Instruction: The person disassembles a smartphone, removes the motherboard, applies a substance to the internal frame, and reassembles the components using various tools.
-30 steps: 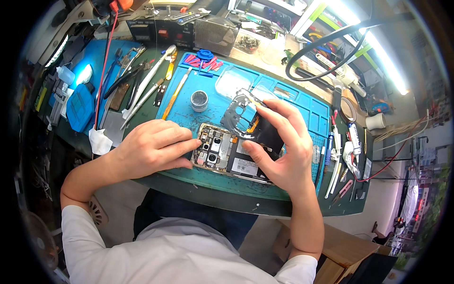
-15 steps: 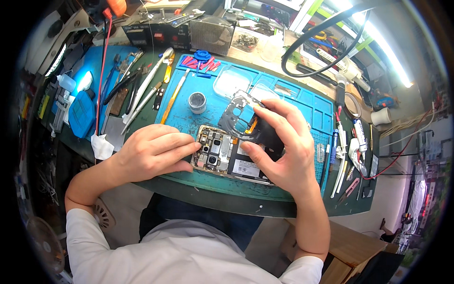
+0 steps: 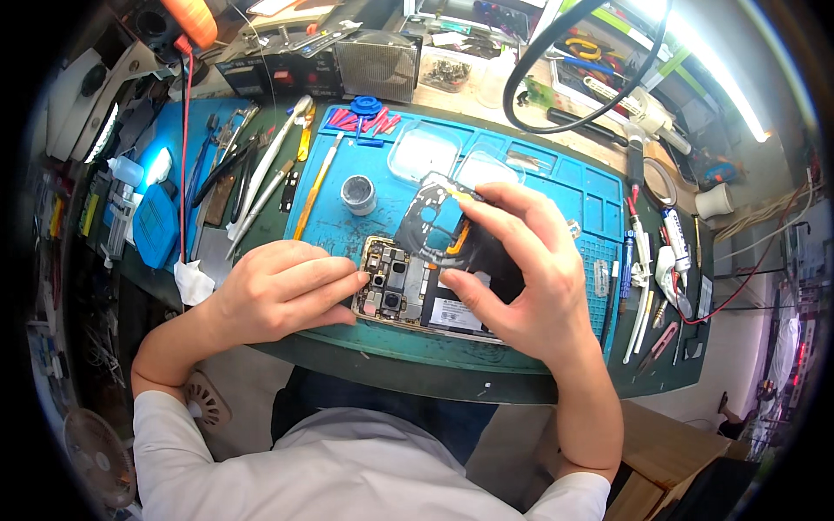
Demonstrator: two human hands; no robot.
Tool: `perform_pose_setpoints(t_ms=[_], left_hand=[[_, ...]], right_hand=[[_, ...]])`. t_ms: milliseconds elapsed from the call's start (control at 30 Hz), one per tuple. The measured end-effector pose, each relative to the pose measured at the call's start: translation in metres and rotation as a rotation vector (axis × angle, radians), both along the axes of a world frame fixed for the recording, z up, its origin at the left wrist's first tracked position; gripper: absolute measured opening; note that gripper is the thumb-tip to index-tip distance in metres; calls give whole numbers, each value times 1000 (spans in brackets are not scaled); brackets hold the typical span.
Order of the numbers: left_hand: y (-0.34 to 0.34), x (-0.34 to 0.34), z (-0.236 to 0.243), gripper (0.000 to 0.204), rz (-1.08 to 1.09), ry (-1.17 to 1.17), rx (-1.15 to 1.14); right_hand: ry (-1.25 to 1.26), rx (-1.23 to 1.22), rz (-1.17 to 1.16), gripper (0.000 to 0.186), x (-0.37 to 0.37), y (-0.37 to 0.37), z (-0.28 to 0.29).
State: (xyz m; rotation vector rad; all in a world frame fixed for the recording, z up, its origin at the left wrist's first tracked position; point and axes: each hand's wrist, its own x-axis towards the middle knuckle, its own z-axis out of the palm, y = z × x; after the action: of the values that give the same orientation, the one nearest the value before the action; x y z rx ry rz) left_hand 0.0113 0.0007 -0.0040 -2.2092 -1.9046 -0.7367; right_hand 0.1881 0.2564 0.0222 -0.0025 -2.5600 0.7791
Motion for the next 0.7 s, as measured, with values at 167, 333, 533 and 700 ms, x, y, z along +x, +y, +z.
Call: perform_pose_setpoints(t_ms=[167,333,533,700], left_hand=[[1,-1,0,47,17,-36,-4],[3,-5,-2,45,0,-114,38],[-1,-8,-5,38,5,-200,63],[0,-7,-7,37,-15,-214,91]], right_hand=[[-74,36,189,61,-3,-5,3],[-104,21,222,60,-4,-18,-1],[-119,57,244,59,-9,-26,0],[-138,84,241,60,-8,-27,1]])
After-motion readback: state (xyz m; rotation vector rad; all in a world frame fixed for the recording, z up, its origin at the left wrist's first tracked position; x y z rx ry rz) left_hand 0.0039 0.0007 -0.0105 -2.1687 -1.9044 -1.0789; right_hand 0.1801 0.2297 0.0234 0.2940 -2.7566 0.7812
